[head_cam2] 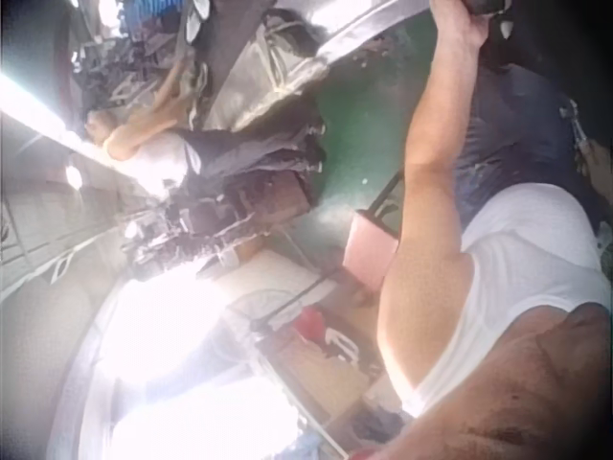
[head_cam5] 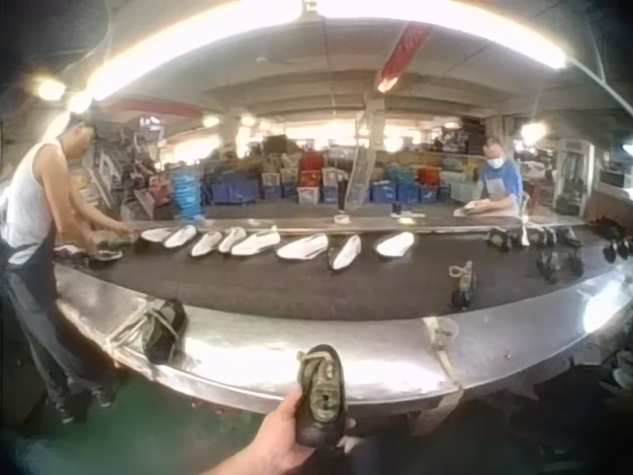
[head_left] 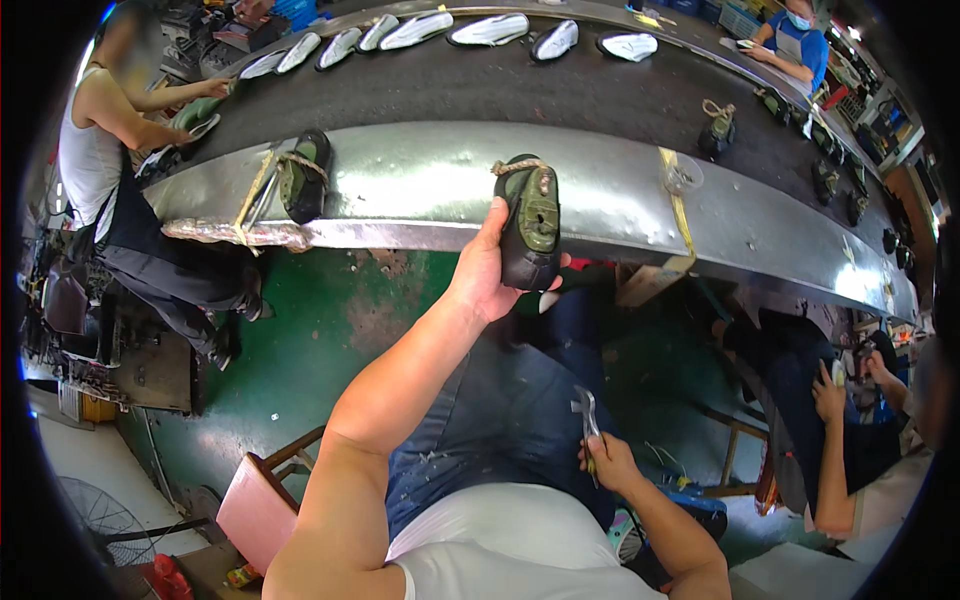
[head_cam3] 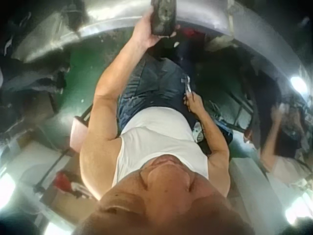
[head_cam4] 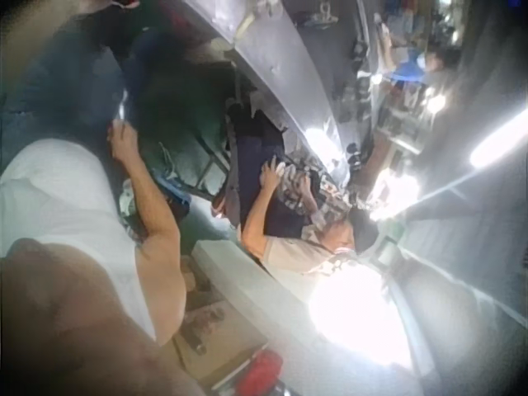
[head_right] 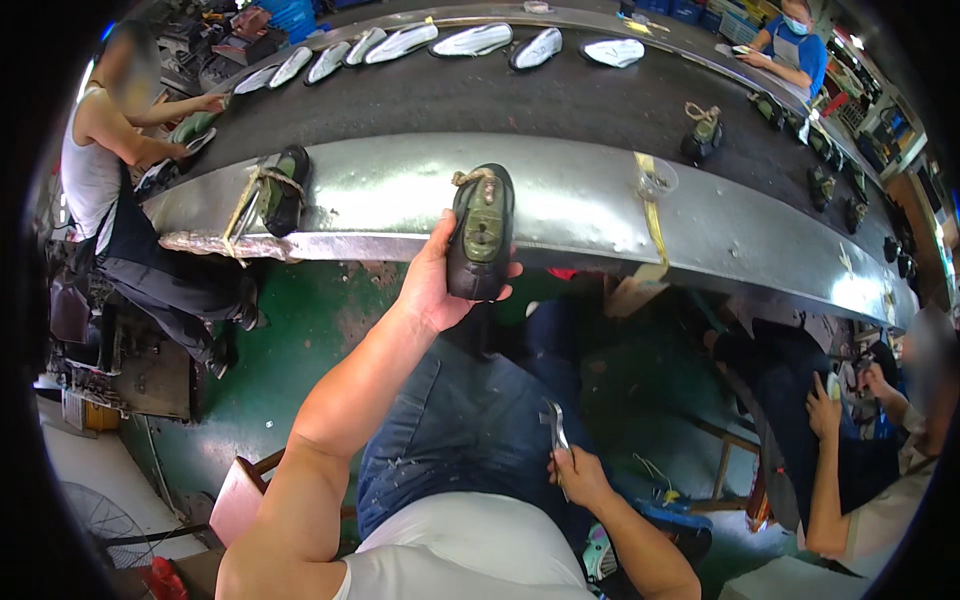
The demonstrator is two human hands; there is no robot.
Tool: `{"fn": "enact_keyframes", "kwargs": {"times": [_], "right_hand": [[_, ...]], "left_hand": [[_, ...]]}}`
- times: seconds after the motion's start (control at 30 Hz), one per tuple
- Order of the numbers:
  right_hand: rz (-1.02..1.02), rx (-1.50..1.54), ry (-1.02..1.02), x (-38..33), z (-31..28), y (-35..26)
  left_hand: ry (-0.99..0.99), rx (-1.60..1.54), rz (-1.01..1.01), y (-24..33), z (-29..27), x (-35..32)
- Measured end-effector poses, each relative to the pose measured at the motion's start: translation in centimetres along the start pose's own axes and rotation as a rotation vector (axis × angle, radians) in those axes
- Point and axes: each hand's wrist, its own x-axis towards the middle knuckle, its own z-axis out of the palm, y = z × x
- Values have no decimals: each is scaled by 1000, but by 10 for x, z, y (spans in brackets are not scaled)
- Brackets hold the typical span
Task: Manually scraping and preparing shoe soles on an assembly line.
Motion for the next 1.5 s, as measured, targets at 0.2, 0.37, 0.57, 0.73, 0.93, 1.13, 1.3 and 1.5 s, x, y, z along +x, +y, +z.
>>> {"fn": "enact_keyframes", "kwargs": {"times": [0.2, 0.37, 0.57, 0.73, 0.93, 1.13, 1.3, 1.5], "right_hand": [[43, 166, -60, 10, -13, -6], [97, 204, -162, 35, -24, 2], [169, 400, -92, 48, -37, -10], [150, 335, -143, 68, -43, -34], [201, 331, -115, 78, -49, -59], [229, 315, -128, 73, -48, -57], [258, 252, -195, 64, -34, -51], [170, 294, -123, 26, -4, -13]], "left_hand": [[-228, 91, -7, 89, -6, 128], [571, 1472, 757, 117, -33, 255], [459, 1794, 227, 118, -5, 291], [475, 1798, 443, 115, -22, 283], [275, 1615, 840, 133, -63, 144], [1117, 1735, 1125, 176, -156, -18], [1064, 1364, 759, 213, -205, -49], [602, 1128, 755, 181, -134, -112]]}}
